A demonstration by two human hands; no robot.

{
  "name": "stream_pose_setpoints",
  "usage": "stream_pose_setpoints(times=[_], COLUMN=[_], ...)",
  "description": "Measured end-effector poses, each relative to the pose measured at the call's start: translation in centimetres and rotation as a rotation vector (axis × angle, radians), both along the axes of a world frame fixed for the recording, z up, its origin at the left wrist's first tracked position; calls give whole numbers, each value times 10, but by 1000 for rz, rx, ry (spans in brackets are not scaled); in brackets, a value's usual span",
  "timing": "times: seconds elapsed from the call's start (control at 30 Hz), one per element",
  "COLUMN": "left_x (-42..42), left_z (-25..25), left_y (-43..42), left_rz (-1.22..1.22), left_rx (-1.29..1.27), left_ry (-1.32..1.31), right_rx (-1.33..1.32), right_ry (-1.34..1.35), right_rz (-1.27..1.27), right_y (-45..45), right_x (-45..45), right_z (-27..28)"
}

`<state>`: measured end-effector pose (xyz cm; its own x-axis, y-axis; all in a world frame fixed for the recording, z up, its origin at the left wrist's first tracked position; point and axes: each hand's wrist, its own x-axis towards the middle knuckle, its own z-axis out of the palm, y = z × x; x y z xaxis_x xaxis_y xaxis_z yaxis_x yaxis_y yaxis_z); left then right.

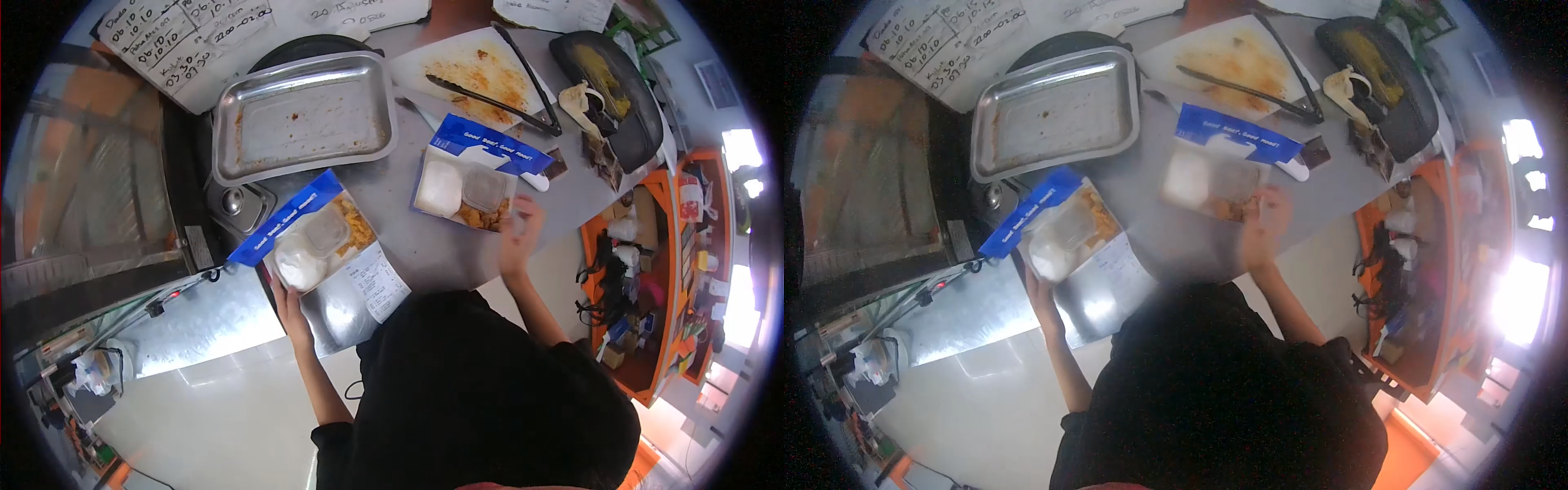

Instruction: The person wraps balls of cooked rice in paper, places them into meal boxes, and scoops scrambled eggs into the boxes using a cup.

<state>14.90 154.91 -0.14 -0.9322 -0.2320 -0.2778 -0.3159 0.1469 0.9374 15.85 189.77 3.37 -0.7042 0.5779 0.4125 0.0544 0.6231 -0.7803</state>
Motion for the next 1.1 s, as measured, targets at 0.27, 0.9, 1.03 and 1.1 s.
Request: stream_pose_setpoints(times=[0.27, 0.9, 1.03, 1.1], left_x=[-27, -51, -57, -56], left_z=[10, 18, 13, 18], left_y=[14, 13, 11, 7], left_rz=[-140, -504, -461, -485], left_rx=[-37, -819, -708, -852], left_ry=[-40, 335, 426, 330], right_rx=[-58, 609, 622, 663], right_ry=[-333, -135, -75, -180], right_rz=[645, 1059, 1304, 1338], right_y=[-67, -119, -163, -174], right_x=[-25, -88, -121, -126], right_z=[-13, 4, -2, -10])
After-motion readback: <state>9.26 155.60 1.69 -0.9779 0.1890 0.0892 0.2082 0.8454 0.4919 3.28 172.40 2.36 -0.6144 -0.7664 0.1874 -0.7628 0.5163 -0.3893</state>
